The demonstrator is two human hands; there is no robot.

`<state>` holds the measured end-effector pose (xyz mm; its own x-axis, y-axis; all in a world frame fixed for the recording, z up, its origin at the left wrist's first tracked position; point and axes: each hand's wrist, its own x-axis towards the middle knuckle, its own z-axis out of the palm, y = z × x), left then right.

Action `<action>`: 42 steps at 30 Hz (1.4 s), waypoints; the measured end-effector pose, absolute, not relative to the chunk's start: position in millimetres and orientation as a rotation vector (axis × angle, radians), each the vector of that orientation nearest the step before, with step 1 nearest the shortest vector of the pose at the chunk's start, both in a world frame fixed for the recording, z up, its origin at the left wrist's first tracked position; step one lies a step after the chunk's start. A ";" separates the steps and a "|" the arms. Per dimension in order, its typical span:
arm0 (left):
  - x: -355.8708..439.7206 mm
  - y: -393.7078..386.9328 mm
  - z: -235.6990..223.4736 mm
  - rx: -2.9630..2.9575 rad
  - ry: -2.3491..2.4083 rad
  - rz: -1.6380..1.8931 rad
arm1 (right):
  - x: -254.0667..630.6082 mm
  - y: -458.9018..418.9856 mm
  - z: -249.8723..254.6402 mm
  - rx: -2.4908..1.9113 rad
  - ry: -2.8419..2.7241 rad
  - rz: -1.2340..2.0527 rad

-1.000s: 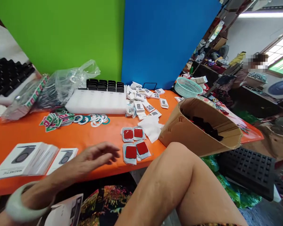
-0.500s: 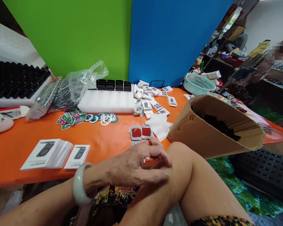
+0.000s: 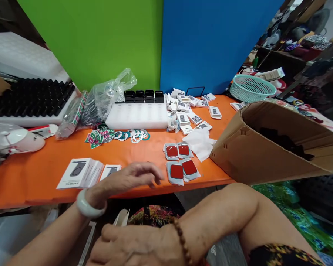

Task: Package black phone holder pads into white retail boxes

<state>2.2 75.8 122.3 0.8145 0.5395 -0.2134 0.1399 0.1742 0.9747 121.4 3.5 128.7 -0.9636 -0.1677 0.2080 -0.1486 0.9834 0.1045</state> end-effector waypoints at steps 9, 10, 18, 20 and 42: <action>-55.7 2.4 53.1 0.523 0.649 0.409 | 177.2 23.7 97.7 -0.028 -2.484 -0.261; -53.4 -3.9 50.2 0.498 0.618 0.371 | 178.2 24.4 89.7 -0.047 -2.470 -0.240; -39.8 4.0 44.7 0.461 0.643 0.521 | 203.7 42.3 57.2 -0.628 -2.553 0.286; -37.5 6.7 42.6 0.473 0.714 0.566 | 224.1 54.7 50.8 -0.935 -2.426 0.433; 7.2 -0.1 2.5 0.208 0.849 0.630 | 257.8 105.9 28.6 -1.535 -2.524 0.996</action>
<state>7.2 -0.1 2.5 0.4930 0.5950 -0.6347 -0.4349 0.8004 0.4125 257.8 105.9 28.6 -0.5147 0.8049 -0.2952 0.7897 0.3109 -0.5289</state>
